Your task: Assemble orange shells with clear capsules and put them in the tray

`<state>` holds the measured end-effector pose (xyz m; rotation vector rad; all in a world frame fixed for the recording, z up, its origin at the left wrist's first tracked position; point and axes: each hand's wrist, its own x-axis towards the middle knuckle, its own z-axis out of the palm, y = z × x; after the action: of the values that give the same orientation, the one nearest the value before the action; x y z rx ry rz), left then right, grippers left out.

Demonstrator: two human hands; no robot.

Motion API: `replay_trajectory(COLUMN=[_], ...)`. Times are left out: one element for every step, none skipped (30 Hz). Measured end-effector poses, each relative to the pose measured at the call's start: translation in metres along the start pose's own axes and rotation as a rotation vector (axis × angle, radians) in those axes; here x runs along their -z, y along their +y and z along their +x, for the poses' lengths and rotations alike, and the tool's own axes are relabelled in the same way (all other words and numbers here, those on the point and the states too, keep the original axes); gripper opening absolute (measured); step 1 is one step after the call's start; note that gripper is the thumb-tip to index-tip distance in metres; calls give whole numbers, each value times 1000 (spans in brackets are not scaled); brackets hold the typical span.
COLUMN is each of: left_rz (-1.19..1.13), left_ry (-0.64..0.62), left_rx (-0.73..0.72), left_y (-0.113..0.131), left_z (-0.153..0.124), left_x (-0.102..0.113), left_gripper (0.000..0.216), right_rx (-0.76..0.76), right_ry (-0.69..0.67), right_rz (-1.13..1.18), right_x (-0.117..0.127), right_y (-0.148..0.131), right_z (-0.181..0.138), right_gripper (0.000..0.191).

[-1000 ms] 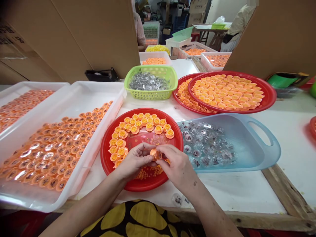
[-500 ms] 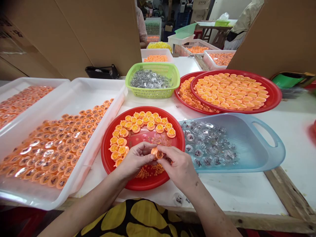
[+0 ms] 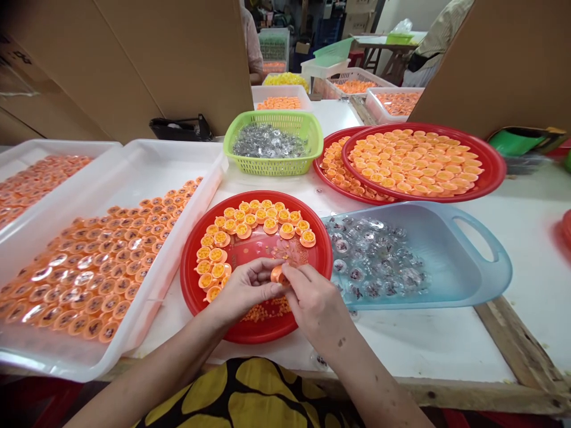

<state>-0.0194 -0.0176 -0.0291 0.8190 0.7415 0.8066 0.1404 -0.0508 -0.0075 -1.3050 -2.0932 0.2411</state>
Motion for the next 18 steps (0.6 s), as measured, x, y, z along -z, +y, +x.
replay_trajectory(left_rz=[18, 33, 39, 42, 46, 56, 71, 92, 117, 144, 175, 207, 236, 265, 293, 324, 355, 392], left_ry=[19, 31, 36, 36, 36, 38, 42, 48, 56, 65, 74, 83, 92, 98, 105, 117, 133, 155], left_rx=[-2, -8, -15, -24, -34, -46, -60, -75, -94, -112, -129, -141, -150, -155, -158, -158, -157, -155], left_y=[0, -1, -1, -1, -2, -2, -2, -2, -2, -3, -3, -3, -3, -3, -3, -2, -1, 1], left_z=[0, 1, 1, 1, 1, 1, 1, 1, 1, 1, 2, 2, 2, 2, 2, 1, 0, -1], left_x=[-1, -2, -3, -3, -4, -4, -4, -3, -3, -3, -3, -3, -3, -4, -4, -6, -8, -11], left_gripper=[43, 42, 42, 41, 40, 38, 36, 33, 31, 29, 28, 26, 25, 23, 21, 19, 17, 17], right_rx=[-7, -25, -58, -103, -158, -219, -276, -325, -363, -396, -423, -443, -460, -470, -469, -466, -457, -452], right_ry=[-10, -16, -18, -18, -20, -30, -49, -74, -105, -131, -148, -158, -161, -156, -161, -162, -157, -158], right_rz=[7, 30, 66, 110, 156, 207, 260, 318, 381, 446, 505, 551, 580, 592, 596, 592, 587, 595], right_x=[-1, -2, -1, 0, 1, 2, 4, 5, 5, 5, 4, 2, 0, -3, -6, -8, -11, -13], right_y=[-1, -1, 0, 1, 2, 4, 6, 8, 10, 12, 13, 14, 14, 16, 17, 19, 21, 23], right_z=[0, 0, 1, 1, 2, 3, 4, 5, 5, 5, 4, 2, 0, -2, -4, -6, -7, -8], right_gripper=[24, 23, 21, 21, 22, 23, 24, 23, 20, 17, 15, 15, 15, 16, 18, 21, 23, 25])
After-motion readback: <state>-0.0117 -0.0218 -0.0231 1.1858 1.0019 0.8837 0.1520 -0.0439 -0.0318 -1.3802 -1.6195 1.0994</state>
